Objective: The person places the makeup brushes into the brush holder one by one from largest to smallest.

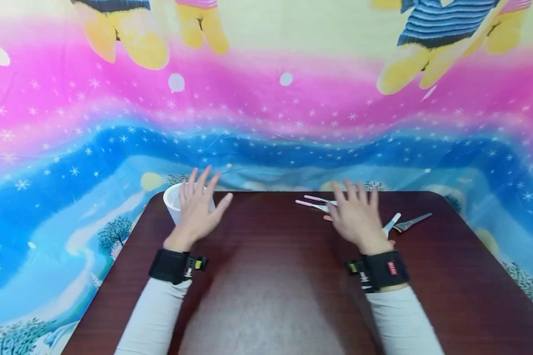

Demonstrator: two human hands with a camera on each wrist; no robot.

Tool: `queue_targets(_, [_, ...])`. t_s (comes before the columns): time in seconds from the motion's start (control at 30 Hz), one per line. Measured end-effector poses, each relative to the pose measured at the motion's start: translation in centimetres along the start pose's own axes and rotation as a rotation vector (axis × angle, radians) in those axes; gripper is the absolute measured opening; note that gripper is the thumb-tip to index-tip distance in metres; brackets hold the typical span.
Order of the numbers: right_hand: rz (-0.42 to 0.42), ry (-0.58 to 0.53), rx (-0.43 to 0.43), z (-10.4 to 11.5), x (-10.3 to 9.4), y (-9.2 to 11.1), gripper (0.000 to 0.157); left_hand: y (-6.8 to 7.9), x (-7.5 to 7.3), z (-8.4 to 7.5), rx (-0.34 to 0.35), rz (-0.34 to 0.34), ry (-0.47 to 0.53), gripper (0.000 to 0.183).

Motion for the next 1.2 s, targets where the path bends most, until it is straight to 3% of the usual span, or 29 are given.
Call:
queue_targets(0.1, [0.049,0.050,0.009,-4.2,-0.5,1.6,0.061,-0.6,-2.6,2.6,-0.018,-0.022,0.038,0.067])
queue_targets(0.23, [0.133,0.083,0.022,-10.1,0.2,3.4,0.062,-1.3,-4.6,6.8,-0.125,-0.003,0.153,0.065])
queue_targets(0.37, [0.240,0.040,0.050,-14.6,1.8,5.3,0.062,-1.8,-4.0,10.8,-0.318,0.094,0.351,0.069])
queue_targets(0.5, [0.343,-0.036,0.107,-17.1,3.4,6.8,0.061,-2.1,-2.2,13.0,-0.527,0.251,0.545,0.078])
queue_targets(0.63, [0.375,-0.062,0.112,-17.7,4.6,7.0,0.050,-1.9,-0.8,13.5,-0.653,0.350,0.673,0.079])
queue_targets(0.77, [0.381,-0.040,0.077,-17.7,5.1,7.0,0.035,-1.5,0.0,13.2,-0.676,0.384,0.735,0.070])
queue_targets(0.97, [0.374,-0.056,0.095,-18.1,4.8,7.6,0.030,-1.5,0.7,12.8,-0.691,0.333,0.765,0.064])
queue_targets(1.2, [0.387,-0.110,0.098,-18.5,4.2,8.5,0.008,-1.3,1.6,12.7,-0.742,0.297,0.791,0.062])
Point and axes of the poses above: each hand's wrist, its own y-axis away from the middle knuckle, its own x-axis out of the palm, z = x × y, the point moved 3 cm from there along -y, towards the middle knuckle, and after that the axes turned 9 degrees about -x, right-handed, at the moved point
